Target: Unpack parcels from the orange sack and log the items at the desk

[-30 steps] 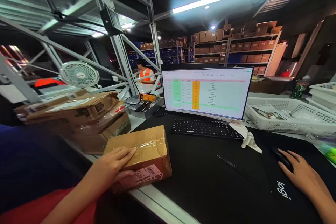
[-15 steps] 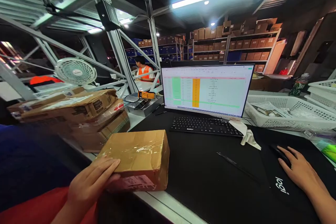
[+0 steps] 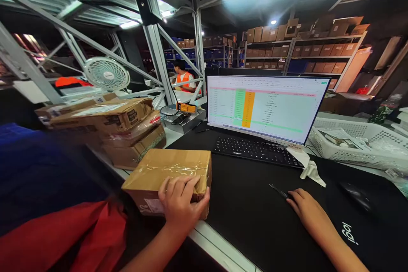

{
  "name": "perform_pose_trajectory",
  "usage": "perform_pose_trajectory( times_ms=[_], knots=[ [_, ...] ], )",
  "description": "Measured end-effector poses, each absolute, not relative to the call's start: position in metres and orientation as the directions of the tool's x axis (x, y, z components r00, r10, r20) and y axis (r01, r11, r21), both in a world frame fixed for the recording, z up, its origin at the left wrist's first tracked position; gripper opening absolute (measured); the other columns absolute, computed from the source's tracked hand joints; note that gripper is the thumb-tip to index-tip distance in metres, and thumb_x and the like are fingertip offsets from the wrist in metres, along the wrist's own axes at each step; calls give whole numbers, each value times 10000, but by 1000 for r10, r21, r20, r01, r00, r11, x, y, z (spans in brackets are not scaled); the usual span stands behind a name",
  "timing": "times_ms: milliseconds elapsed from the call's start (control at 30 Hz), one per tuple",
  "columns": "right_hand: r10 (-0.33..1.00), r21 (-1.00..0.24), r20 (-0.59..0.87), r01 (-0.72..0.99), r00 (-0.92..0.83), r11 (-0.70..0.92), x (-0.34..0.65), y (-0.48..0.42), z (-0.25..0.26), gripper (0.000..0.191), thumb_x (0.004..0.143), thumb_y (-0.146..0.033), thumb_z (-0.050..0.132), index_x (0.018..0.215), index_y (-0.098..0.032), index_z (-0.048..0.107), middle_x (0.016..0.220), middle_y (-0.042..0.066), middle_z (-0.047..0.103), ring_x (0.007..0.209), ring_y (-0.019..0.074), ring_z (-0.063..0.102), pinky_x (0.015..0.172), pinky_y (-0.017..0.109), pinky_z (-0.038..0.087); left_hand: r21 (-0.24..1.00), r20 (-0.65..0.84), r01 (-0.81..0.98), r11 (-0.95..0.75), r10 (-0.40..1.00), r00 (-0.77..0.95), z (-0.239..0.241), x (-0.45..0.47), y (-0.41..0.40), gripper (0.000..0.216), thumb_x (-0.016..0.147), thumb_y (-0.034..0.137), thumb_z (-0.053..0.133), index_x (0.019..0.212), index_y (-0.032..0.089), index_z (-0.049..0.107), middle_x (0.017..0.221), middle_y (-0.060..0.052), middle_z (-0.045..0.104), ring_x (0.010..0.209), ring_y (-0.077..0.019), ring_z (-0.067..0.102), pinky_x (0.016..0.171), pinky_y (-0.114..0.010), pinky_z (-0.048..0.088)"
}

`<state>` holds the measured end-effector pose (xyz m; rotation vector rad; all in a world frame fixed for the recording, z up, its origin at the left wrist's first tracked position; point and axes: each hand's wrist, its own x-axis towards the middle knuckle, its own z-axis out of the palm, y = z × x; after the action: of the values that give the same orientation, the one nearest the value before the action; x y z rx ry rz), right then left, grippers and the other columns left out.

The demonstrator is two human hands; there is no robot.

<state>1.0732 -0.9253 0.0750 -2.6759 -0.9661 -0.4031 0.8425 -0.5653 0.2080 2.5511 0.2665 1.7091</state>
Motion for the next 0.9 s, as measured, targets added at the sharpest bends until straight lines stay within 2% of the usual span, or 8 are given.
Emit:
perform_pose_trajectory(
  times_ms=[100,233,300,433,567,633,700,900],
  knots=[
    [583,-155,356,662,730,-733,1067,-925,76,533,1012,-543,329,1060,-149,685,1015,141,667,925,268,675,843,421,558,110,947,14,-994,109,303,204,842,-557,100,828,202,654,926,201,675,811,-22,732,791,-211,662,1018,-489,369],
    [588,-110,367,661,721,-742,1061,-924,84,405,1006,-452,361,1010,-161,644,1016,136,678,910,264,684,793,404,555,44,961,-106,-993,13,278,203,828,-546,126,838,166,625,950,195,674,764,-6,722,708,-169,651,988,-477,409],
    [559,-45,394,623,729,-781,1056,-921,90,382,1012,-420,342,1047,-151,610,1020,142,692,899,276,700,687,383,544,30,962,-185,-982,-22,271,205,820,-542,136,837,166,620,957,201,672,754,0,714,703,-162,649,974,-473,444],
    [455,84,587,508,670,-857,1032,-905,121,405,1044,-426,326,1137,-105,554,818,104,702,614,254,683,445,321,381,38,954,-317,-948,-60,293,211,809,-538,133,856,188,613,976,207,667,765,3,710,754,-170,661,999,-487,481],
    [540,146,746,694,391,-705,981,-864,173,287,1048,-331,422,1123,-88,555,755,52,664,569,155,623,530,283,402,20,936,-378,-925,-116,332,213,807,-536,133,876,183,627,1002,208,663,753,18,688,763,-161,657,1056,-513,478],
    [668,244,698,791,258,-561,954,-836,195,234,1037,-232,434,1186,-101,558,806,45,665,644,141,613,615,286,410,34,938,-369,-929,-97,333,213,807,-534,134,867,161,642,994,195,663,768,6,681,767,-163,650,1064,-539,476],
    [765,339,628,835,142,-434,933,-810,209,295,1009,-139,433,1279,-93,543,802,36,649,657,145,569,635,312,370,57,946,-348,-936,-61,319,213,806,-533,143,848,132,657,981,186,664,784,-5,673,771,-168,645,1052,-559,483],
    [785,423,619,843,-1,-332,914,-759,222,360,952,-62,448,1294,-45,561,727,35,589,618,159,447,594,354,227,145,952,-329,-933,41,303,218,802,-535,139,845,103,644,937,207,658,812,3,674,767,-161,637,1029,-572,497]
  ],
)
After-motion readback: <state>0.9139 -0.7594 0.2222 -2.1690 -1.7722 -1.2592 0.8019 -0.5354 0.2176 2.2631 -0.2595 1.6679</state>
